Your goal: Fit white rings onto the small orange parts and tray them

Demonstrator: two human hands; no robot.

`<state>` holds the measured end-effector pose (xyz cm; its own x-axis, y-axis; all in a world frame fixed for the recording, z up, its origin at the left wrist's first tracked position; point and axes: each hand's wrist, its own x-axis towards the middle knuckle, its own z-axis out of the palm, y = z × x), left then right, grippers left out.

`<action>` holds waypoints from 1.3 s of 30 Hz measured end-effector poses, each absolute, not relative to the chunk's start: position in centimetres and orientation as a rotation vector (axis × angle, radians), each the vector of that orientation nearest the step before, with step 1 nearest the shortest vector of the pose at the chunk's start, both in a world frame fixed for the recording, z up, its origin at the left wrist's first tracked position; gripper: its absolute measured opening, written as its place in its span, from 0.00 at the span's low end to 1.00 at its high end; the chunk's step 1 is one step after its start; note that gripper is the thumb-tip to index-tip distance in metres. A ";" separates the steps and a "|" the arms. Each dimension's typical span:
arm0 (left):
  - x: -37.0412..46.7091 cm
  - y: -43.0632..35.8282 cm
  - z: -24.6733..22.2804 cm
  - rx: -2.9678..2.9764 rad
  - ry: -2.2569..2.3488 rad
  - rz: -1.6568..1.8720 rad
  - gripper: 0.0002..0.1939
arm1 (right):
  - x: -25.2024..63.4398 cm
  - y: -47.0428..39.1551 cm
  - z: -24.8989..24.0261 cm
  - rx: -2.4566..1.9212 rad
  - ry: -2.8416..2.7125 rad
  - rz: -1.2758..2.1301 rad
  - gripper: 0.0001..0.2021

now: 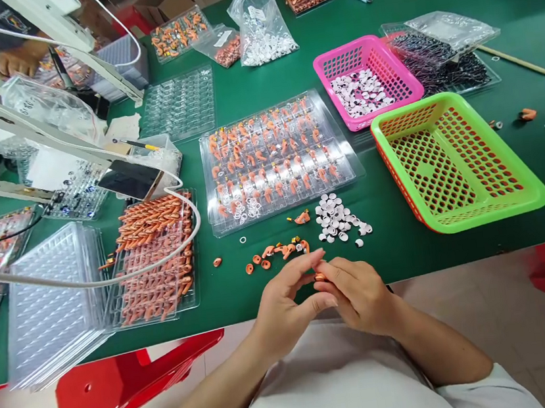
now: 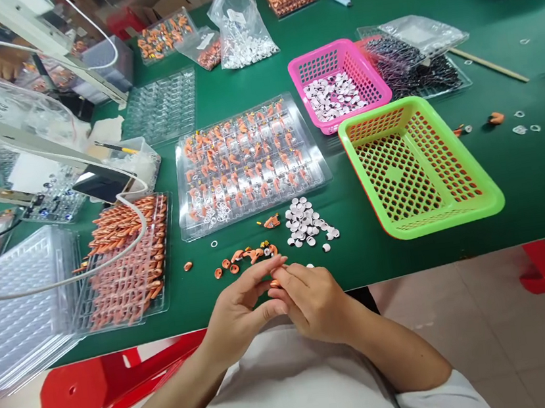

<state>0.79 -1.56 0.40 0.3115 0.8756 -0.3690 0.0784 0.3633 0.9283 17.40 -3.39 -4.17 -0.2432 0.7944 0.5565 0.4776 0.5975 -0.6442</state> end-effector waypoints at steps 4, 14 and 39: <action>1.4 -1.7 0.5 1.015 1.091 0.666 0.24 | 17.3 -3.5 -4.2 -0.964 -1.856 0.391 0.11; 1.6 -2.2 0.6 0.733 0.973 0.739 0.22 | 17.2 -3.8 -4.3 -0.913 -1.842 0.377 0.13; 1.2 -1.9 -0.7 0.679 0.938 0.900 0.18 | 16.4 -1.8 -4.1 -0.839 -1.896 0.391 0.12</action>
<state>1.16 -1.90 -0.72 0.2961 0.8758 -0.3812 -0.3453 0.4703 0.8121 16.40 -1.84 -4.08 -0.2743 0.7000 0.6594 0.3821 0.7086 -0.5932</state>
